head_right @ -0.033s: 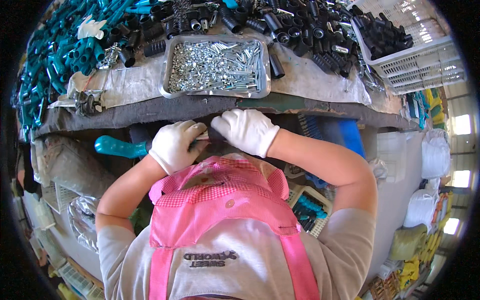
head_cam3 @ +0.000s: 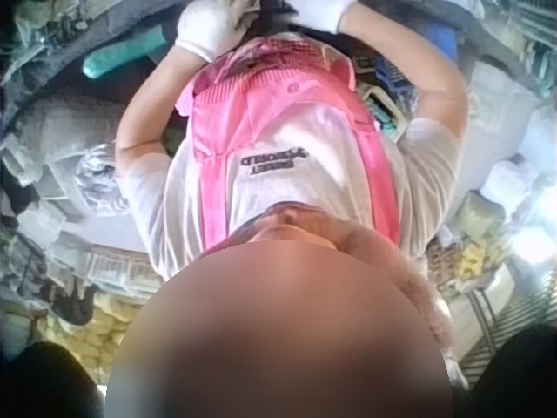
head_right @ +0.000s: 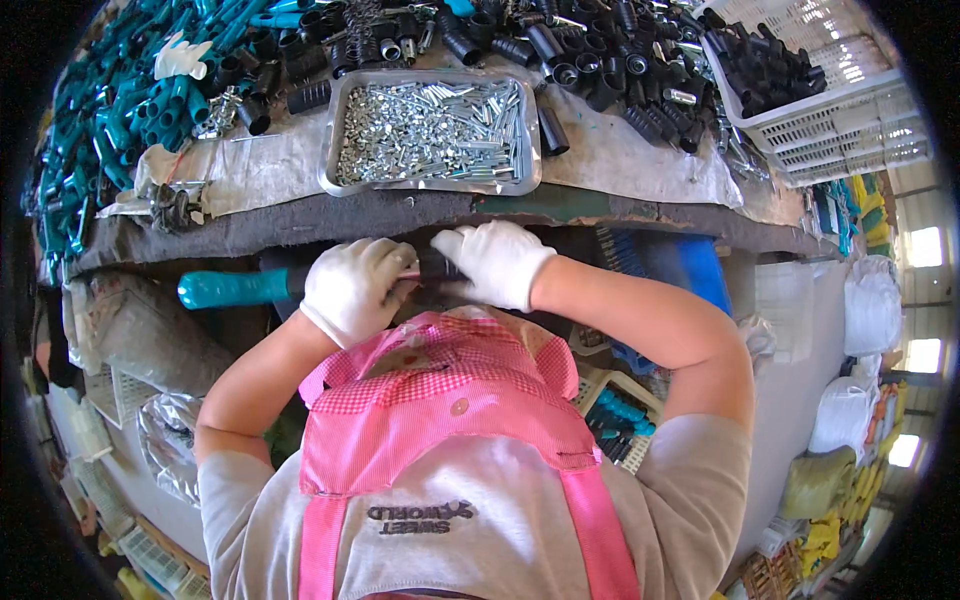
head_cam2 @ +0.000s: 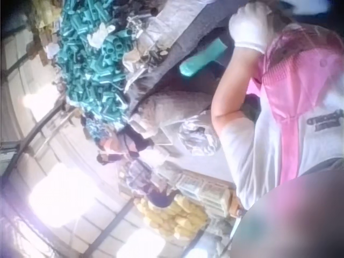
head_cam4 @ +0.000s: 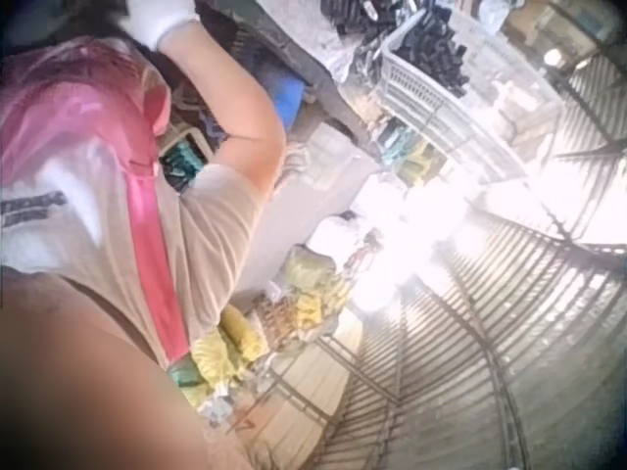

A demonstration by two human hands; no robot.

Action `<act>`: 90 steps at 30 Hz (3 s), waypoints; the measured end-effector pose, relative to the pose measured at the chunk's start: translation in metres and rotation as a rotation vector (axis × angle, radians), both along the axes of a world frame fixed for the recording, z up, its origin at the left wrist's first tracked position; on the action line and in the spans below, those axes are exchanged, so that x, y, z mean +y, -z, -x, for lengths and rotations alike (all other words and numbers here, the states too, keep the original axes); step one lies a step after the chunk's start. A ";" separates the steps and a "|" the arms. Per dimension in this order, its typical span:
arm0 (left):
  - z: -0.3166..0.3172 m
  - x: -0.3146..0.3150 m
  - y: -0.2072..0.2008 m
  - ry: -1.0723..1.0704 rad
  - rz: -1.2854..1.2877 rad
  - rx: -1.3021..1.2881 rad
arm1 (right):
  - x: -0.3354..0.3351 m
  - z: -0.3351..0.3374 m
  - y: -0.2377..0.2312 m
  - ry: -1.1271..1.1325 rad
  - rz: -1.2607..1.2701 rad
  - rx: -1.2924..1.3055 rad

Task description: Assembling plastic and metal components of garden spray nozzles at a factory workbench.

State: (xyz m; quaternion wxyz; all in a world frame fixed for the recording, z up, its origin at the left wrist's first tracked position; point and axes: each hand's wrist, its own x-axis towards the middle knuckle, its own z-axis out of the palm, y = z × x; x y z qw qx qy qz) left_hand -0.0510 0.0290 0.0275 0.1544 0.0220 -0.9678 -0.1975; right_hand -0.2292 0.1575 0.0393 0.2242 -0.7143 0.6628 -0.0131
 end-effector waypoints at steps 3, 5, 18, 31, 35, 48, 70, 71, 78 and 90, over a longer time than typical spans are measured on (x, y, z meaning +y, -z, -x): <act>-0.005 0.002 0.004 0.105 0.043 0.126 | -0.002 0.012 -0.003 0.336 -0.688 -0.835; -0.007 -0.002 -0.001 0.090 -0.052 -0.027 | 0.009 0.006 0.009 0.229 -0.197 -0.610; -0.024 -0.017 -0.008 0.047 -0.720 -0.023 | 0.006 -0.001 -0.030 0.000 0.502 -0.617; -0.022 -0.001 -0.003 -0.044 -0.994 -0.143 | -0.002 -0.036 -0.004 0.338 0.614 -1.271; -0.029 0.010 0.001 0.019 -1.225 -0.220 | -0.002 -0.028 -0.010 0.050 0.376 -1.709; -0.016 0.012 -0.005 -0.191 -0.822 0.000 | -0.001 -0.047 -0.005 0.491 0.681 -1.283; -0.005 0.011 0.004 -0.207 -0.147 0.230 | 0.003 -0.045 0.014 0.616 0.690 -1.282; -0.007 0.010 0.002 -0.191 -0.274 0.152 | 0.004 -0.048 0.014 0.735 0.701 -1.169; -0.017 0.006 -0.009 0.061 -1.210 -0.287 | 0.009 -0.027 -0.001 0.219 0.381 -1.806; -0.017 0.005 0.002 0.036 -1.035 -0.208 | 0.011 -0.024 -0.001 0.166 0.586 -1.551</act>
